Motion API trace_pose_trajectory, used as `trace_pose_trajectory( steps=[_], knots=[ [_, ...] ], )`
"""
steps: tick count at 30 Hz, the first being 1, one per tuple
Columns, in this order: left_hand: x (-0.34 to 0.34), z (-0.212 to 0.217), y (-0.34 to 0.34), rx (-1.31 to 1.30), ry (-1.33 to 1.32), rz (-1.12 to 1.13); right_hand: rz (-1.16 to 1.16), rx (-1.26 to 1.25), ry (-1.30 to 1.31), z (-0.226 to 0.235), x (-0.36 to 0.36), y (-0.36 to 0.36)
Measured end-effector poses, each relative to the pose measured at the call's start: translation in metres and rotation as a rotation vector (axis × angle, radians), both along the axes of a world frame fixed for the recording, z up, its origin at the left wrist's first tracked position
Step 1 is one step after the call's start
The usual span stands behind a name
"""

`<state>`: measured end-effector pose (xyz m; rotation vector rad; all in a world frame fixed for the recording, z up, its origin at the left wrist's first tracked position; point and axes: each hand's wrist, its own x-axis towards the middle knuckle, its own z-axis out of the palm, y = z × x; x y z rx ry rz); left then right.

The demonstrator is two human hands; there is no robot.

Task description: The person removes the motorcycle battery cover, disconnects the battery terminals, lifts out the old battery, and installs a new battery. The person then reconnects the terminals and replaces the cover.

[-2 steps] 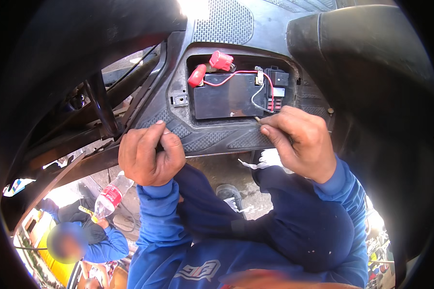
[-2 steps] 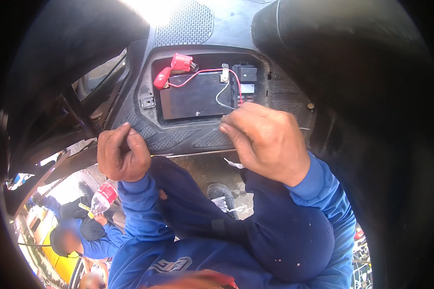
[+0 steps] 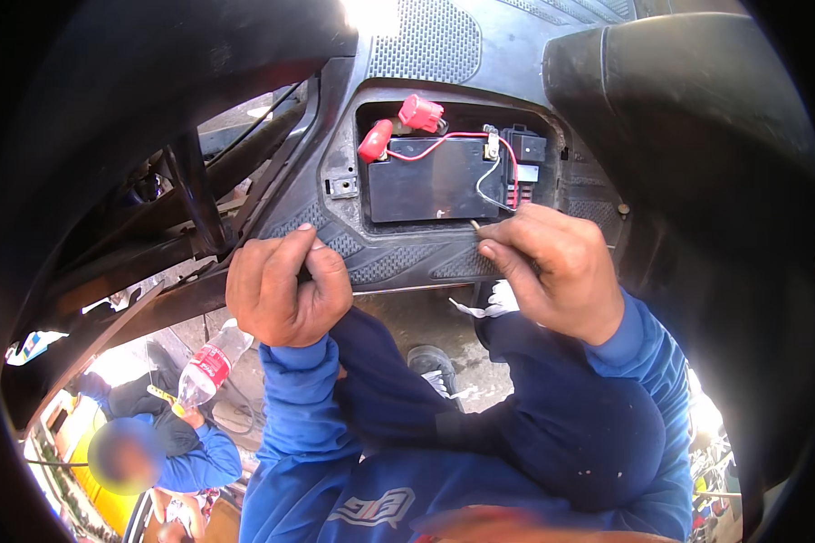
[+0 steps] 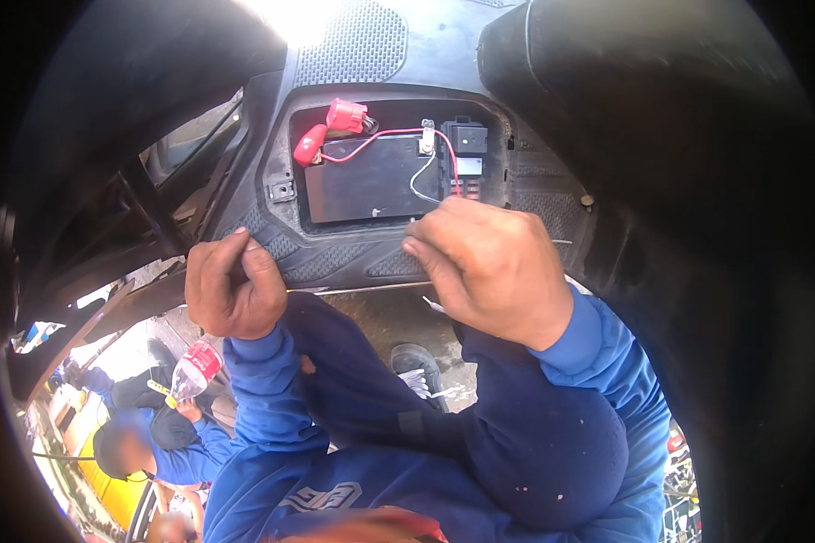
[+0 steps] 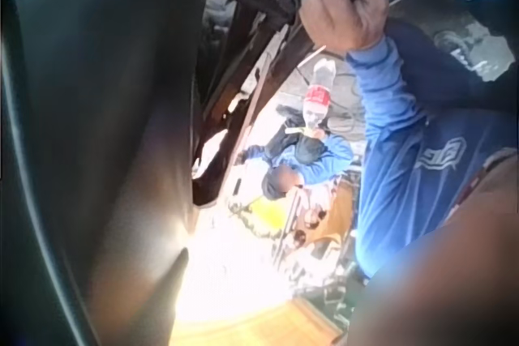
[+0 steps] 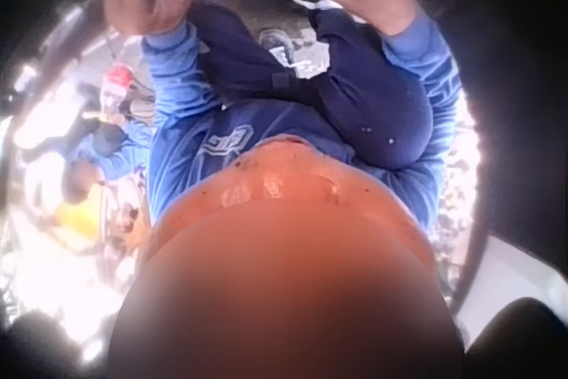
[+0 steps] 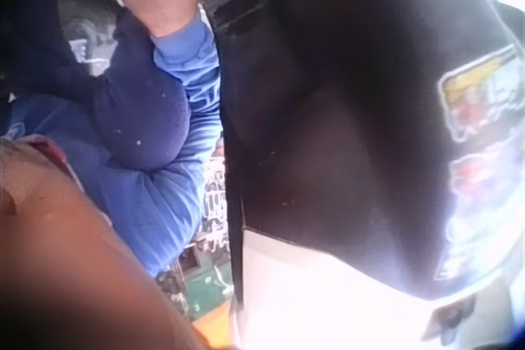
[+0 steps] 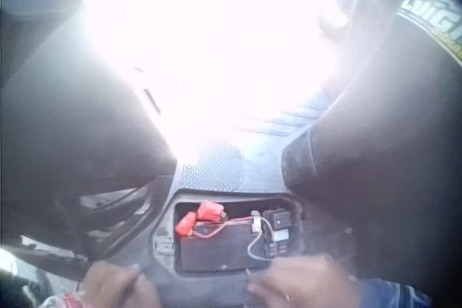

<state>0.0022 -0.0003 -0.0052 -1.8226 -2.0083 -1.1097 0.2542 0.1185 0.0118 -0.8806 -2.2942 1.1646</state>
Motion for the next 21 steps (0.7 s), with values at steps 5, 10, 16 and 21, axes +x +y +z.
trace_pose_trajectory(
  steps=[5,10,16,21],
  knots=[
    [0.0,0.003,-0.002,0.008,0.008,-0.01,0.047,-0.007,0.038,0.0,-0.017,-0.004],
    [0.001,-0.002,-0.002,0.019,0.022,-0.016,0.062,-0.02,0.042,-0.003,-0.022,-0.005],
    [-0.044,0.046,0.015,0.025,0.029,-0.005,0.067,-0.004,0.065,0.04,-0.071,0.008],
    [-0.058,0.065,0.02,0.011,0.023,-0.003,0.072,0.01,0.067,0.056,-0.093,0.011]
  ],
)
